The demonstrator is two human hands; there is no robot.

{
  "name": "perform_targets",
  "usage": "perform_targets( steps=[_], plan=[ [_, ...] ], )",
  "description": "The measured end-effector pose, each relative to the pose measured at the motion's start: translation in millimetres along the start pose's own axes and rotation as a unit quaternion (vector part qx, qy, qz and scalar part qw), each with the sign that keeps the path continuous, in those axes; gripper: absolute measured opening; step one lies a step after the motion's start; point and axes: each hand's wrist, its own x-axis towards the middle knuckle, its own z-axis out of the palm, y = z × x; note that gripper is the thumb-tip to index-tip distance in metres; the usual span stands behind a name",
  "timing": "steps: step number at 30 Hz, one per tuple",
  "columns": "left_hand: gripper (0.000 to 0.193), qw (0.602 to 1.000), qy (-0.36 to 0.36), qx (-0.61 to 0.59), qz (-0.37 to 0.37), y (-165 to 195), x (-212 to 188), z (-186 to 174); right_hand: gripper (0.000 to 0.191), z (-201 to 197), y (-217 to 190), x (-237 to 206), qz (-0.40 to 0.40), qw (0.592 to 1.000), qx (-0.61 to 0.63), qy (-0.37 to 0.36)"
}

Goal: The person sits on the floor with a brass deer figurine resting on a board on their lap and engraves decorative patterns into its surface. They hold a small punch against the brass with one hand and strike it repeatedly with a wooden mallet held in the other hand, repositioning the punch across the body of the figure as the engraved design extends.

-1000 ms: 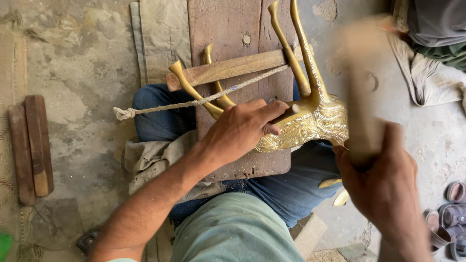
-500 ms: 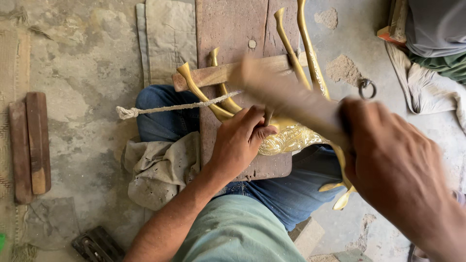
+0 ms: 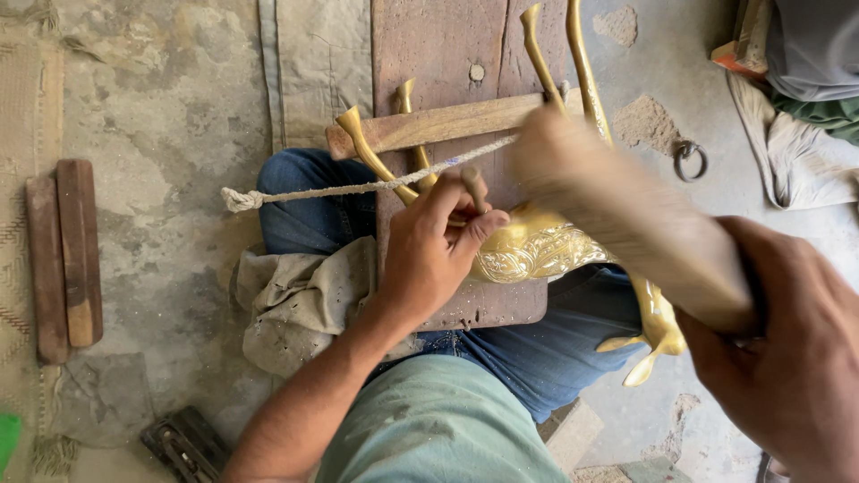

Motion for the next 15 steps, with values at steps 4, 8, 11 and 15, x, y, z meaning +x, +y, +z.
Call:
perform_targets(
  steps=[4,8,11,15],
  plan=[
    [0.034,0.991,-0.108,0.053,0.064,-12,17,-5,0.057,26,51,-44,0.148,0.976,0.157,0.027],
    [0.041,0.967,-0.161,0.109,0.165,-21,30,1,0.042,56,116,-85,0.224,0.968,0.116,0.023],
    [0.039,0.946,-0.235,0.136,0.179,-23,38,7,0.037,71,143,-105,0.238,0.968,0.073,0.033],
    [0.044,0.928,-0.257,0.151,0.222,-21,47,7,0.036,73,143,-105,0.217,0.976,0.025,0.023]
  ],
)
